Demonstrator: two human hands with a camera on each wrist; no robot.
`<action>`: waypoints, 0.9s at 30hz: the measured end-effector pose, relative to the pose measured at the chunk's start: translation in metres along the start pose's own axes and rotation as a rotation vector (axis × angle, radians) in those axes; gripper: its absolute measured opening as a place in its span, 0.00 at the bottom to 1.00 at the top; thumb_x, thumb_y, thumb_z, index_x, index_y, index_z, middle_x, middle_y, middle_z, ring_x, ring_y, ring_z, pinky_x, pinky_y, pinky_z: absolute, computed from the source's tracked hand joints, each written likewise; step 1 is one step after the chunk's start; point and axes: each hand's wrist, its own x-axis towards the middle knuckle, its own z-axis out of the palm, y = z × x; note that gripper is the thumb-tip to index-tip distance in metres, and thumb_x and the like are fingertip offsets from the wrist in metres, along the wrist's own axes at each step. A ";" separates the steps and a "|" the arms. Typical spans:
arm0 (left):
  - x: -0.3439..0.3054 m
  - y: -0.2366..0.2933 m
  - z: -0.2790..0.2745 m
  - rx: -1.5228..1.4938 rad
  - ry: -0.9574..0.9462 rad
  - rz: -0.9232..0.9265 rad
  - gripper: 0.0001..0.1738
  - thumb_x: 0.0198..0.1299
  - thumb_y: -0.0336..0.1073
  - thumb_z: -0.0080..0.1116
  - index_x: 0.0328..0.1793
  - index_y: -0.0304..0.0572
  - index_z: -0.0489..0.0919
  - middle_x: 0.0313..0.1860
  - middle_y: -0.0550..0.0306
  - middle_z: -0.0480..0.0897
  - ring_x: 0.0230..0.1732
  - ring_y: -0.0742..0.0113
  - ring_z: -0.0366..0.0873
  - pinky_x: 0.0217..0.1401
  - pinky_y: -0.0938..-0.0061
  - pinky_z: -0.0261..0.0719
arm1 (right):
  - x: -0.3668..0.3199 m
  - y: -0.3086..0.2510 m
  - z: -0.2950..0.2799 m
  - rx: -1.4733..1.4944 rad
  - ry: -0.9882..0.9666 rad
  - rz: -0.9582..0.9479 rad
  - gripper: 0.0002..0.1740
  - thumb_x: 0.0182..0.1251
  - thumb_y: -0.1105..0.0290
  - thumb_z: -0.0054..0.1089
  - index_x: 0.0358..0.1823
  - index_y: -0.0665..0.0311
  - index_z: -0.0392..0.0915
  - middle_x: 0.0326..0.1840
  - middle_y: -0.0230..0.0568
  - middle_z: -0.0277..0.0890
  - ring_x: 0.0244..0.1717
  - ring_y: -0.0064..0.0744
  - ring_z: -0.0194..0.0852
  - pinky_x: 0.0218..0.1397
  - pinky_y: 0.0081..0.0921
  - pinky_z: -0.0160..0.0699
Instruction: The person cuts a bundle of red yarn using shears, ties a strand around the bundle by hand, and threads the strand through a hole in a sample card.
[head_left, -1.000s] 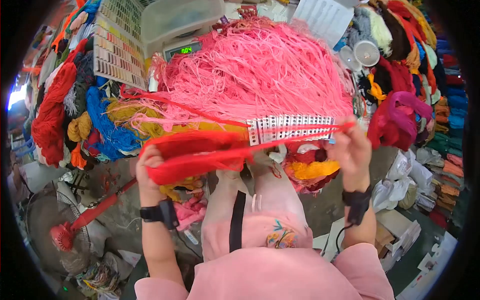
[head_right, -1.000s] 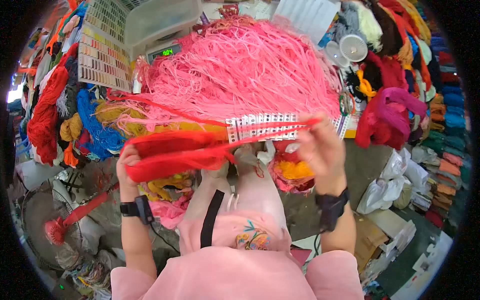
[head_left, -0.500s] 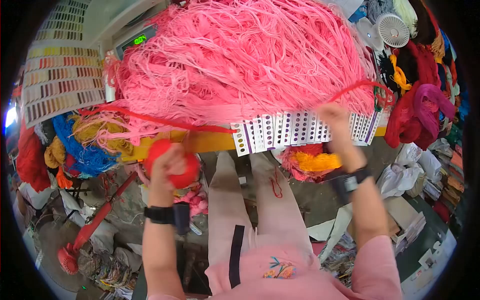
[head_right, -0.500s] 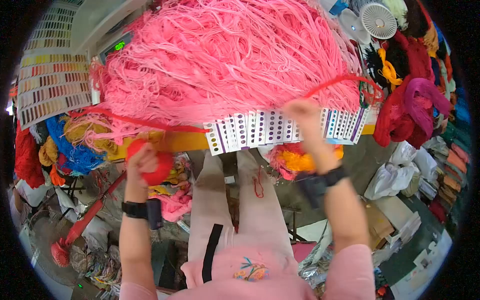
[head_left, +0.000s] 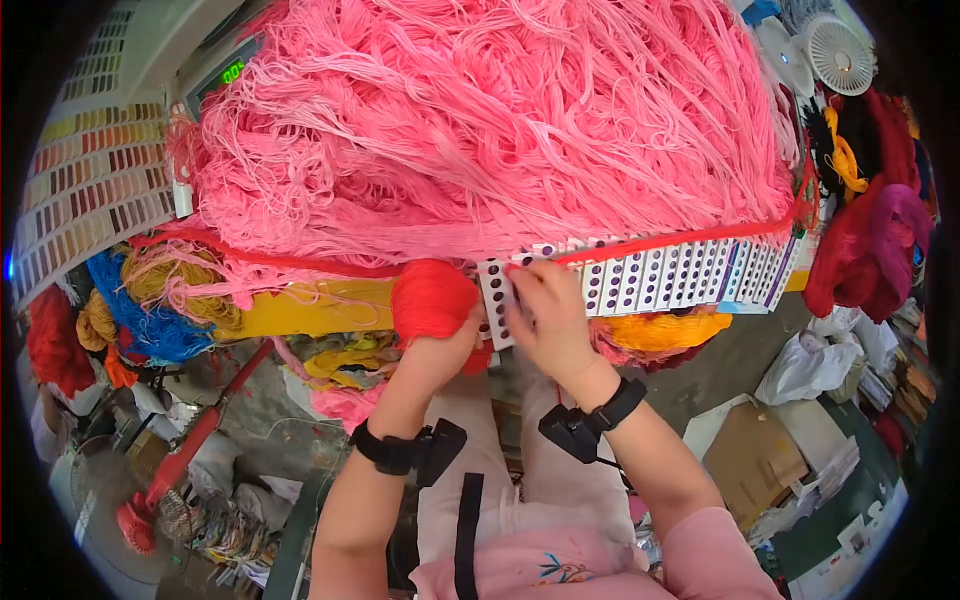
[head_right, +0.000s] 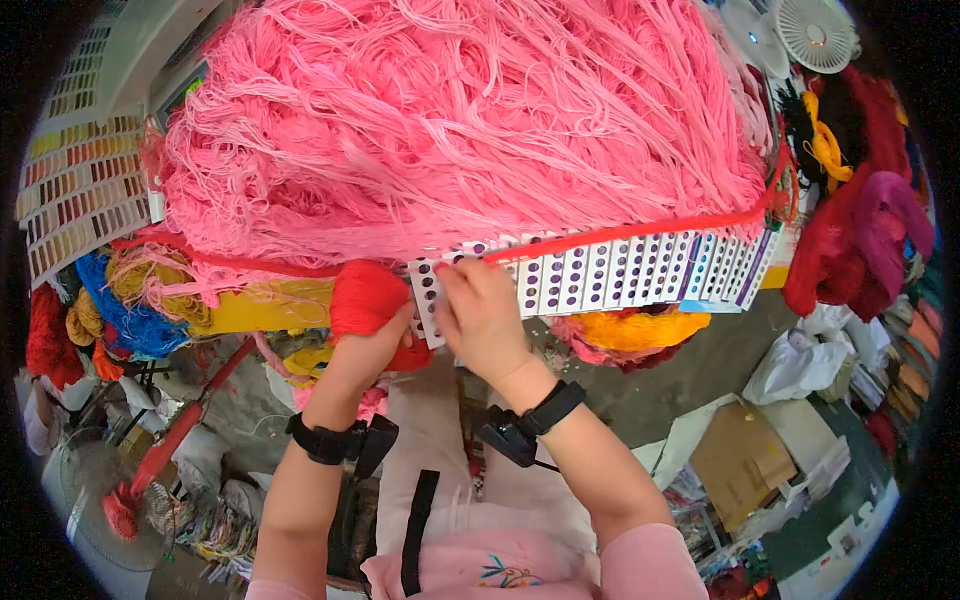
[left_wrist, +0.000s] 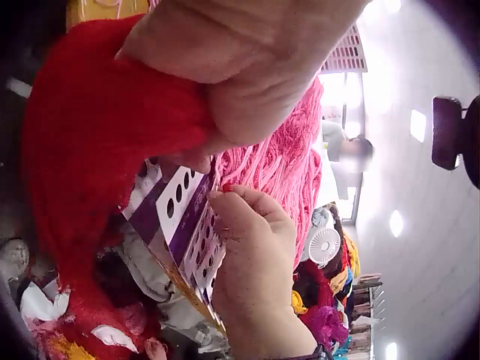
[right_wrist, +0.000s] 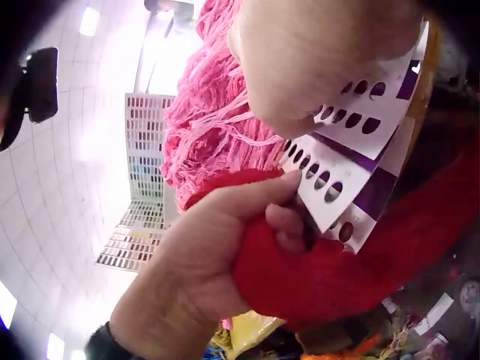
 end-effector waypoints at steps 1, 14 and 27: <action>-0.002 0.008 0.000 -0.111 -0.011 -0.078 0.08 0.53 0.34 0.52 0.25 0.41 0.73 0.15 0.65 0.70 0.18 0.77 0.66 0.22 0.82 0.64 | -0.002 -0.008 -0.002 -0.031 -0.083 -0.006 0.24 0.39 0.71 0.58 0.43 0.66 0.68 0.41 0.47 0.62 0.34 0.44 0.61 0.39 0.36 0.60; 0.004 0.011 -0.025 -0.239 -0.093 -0.005 0.07 0.55 0.35 0.50 0.30 0.40 0.73 0.19 0.66 0.71 0.20 0.79 0.66 0.24 0.84 0.64 | 0.005 -0.008 -0.011 0.277 -0.095 0.167 0.20 0.32 0.75 0.55 0.34 0.69 0.72 0.36 0.48 0.66 0.36 0.46 0.67 0.40 0.30 0.68; -0.017 0.034 -0.033 -0.599 -0.504 -0.120 0.15 0.52 0.34 0.48 0.46 0.37 0.70 0.33 0.54 0.74 0.15 0.74 0.65 0.21 0.83 0.63 | 0.000 -0.003 -0.011 0.411 -0.108 0.148 0.11 0.42 0.70 0.60 0.29 0.66 0.74 0.28 0.40 0.66 0.29 0.36 0.67 0.31 0.26 0.65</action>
